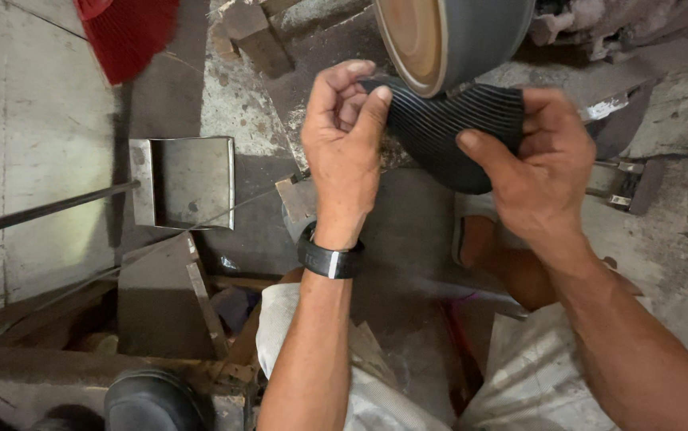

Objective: The person holds a black rubber sheet against a rotating grinding wheel, repeatedly pressing and moving the material to smooth its surface. The person adjusts the sheet's position and orientation multiple times to treat different areas.

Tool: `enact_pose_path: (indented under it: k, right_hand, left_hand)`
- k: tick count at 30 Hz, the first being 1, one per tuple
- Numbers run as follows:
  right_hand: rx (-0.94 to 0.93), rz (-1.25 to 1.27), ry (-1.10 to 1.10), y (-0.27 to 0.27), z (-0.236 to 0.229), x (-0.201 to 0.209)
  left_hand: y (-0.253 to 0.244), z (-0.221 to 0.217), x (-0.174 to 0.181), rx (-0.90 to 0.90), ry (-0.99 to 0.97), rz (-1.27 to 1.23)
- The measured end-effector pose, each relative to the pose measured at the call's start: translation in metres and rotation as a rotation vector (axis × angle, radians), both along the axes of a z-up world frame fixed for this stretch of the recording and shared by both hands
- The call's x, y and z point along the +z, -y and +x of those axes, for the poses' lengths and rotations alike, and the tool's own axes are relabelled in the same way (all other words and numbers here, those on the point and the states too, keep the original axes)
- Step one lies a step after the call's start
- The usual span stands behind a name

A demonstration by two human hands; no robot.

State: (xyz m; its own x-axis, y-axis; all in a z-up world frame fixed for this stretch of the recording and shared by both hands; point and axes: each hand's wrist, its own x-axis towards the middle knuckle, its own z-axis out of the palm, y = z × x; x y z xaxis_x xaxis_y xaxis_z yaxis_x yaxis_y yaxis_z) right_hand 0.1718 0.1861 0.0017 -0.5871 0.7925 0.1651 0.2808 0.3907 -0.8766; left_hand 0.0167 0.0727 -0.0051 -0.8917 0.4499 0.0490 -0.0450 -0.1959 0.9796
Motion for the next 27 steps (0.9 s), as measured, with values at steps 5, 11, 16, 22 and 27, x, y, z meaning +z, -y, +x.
enact_pose_path:
  k: [5, 11, 16, 22, 27]
  right_hand:
    - [0.000, -0.043, -0.039, -0.002, -0.004, -0.006]
    - [-0.014, -0.074, -0.052, 0.003, -0.008, -0.006]
    - [0.034, -0.242, -0.236, 0.009, -0.016, -0.014]
    - [0.006, -0.288, -0.253, 0.018, -0.025, -0.013]
    - [0.018, -0.297, -0.354, 0.022, -0.032, -0.021]
  left_hand:
    - [-0.002, -0.003, -0.005, 0.011, 0.033, 0.061]
    - [0.000, -0.004, 0.000, 0.012, -0.011, 0.039]
    - [-0.002, -0.005, 0.000, 0.029, -0.050, 0.050]
    - [-0.001, -0.008, 0.002, 0.044, -0.089, 0.042]
    - [0.000, -0.010, 0.003, 0.053, -0.101, 0.057]
